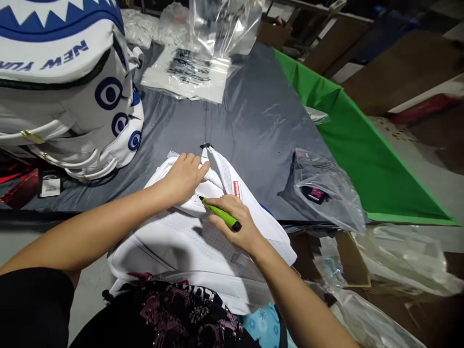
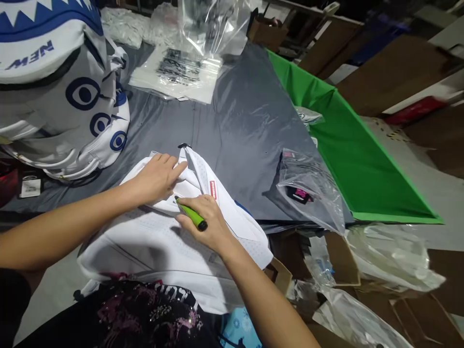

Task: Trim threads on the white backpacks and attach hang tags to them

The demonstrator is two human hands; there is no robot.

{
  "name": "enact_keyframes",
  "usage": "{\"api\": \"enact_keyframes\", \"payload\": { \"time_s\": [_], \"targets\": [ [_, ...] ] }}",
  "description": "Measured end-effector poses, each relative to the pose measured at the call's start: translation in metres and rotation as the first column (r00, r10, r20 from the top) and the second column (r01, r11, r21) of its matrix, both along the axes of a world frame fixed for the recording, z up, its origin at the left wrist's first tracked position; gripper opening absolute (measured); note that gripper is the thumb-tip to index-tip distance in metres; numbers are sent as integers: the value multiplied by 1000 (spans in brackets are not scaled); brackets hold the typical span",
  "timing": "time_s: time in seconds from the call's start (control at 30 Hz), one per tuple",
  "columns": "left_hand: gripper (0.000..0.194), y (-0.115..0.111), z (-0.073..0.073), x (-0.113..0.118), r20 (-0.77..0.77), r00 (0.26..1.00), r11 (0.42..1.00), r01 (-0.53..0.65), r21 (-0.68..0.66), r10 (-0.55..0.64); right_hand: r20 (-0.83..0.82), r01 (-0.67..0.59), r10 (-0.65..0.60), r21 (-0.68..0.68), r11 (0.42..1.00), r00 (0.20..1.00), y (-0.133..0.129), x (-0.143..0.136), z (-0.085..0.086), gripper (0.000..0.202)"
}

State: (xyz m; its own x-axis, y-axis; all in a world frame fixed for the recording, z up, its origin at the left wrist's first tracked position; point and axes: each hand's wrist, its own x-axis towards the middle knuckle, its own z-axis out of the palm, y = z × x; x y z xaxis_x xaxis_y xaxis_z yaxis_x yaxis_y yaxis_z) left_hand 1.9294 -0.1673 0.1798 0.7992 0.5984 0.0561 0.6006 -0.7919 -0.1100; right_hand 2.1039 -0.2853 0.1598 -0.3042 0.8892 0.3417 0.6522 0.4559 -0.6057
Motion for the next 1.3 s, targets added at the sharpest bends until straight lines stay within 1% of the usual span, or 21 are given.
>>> {"api": "enact_keyframes", "payload": {
  "time_s": [0.07, 0.17, 0.3, 0.37, 0.43, 0.5, 0.6, 0.67, 0.77, 0.87, 1.0, 1.03, 1.13, 1.3],
  "targets": [
    [57, -1, -1, 0, -3, 1000, 1000, -11, 2, 11, 3, -7, 8, -85, 996, 1000, 4, 4, 3, 25],
    [51, 3, -5, 5, -10, 999, 999, -32, -7, 32, 15, 17, -15, -167, 986, 1000, 15, 11, 0, 24],
    [46, 9, -8, 12, -60, 997, 996, -62, -69, 58, 21, -53, 60, -244, 968, 998, 25, 19, -4, 22],
    [45, 12, -7, 15, -87, 994, 990, -80, -114, 70, 44, -62, 75, -245, 968, 996, 26, 20, -4, 23],
    [49, 14, -8, 17, -93, 993, 986, -91, -142, 78, 61, -48, 63, -222, 974, 996, 28, 20, -6, 24],
    [64, 16, -9, 19, -104, 991, 985, -95, -147, 80, 69, -30, 44, -191, 981, 997, 30, 19, -9, 24],
    [94, 18, -14, 21, -122, 989, 985, -99, -143, 82, 68, -7, 18, -166, 986, 998, 33, 18, -16, 25],
    [102, 19, -18, 23, -99, 991, 981, -101, -166, 85, 67, 0, 12, -169, 986, 998, 35, 18, -19, 24],
    [98, 20, -22, 26, -69, 992, 967, -121, -224, 108, 88, 0, 18, -205, 979, 996, 40, 18, -20, 20],
    [94, 21, -22, 27, -87, 988, 957, -145, -251, 127, 129, -10, 39, -214, 977, 991, 46, 16, -17, 19],
    [92, 24, -24, 27, -55, 990, 954, -140, -264, 130, 272, -22, 90, -246, 969, 958, 54, 12, -7, 16],
    [92, 24, -25, 26, -41, 991, 953, -136, -270, 130, 283, -28, 103, -257, 966, 954, 55, 11, -5, 15],
    [90, 26, -29, 25, -20, 991, 947, -131, -294, 131, 226, -49, 112, -266, 963, 968, 58, 9, -4, 14],
    [94, 27, -34, 23, 30, 992, 946, -111, -305, 126, 236, 3, 61, -261, 965, 970, 56, 8, -6, 17]
  ]
}}
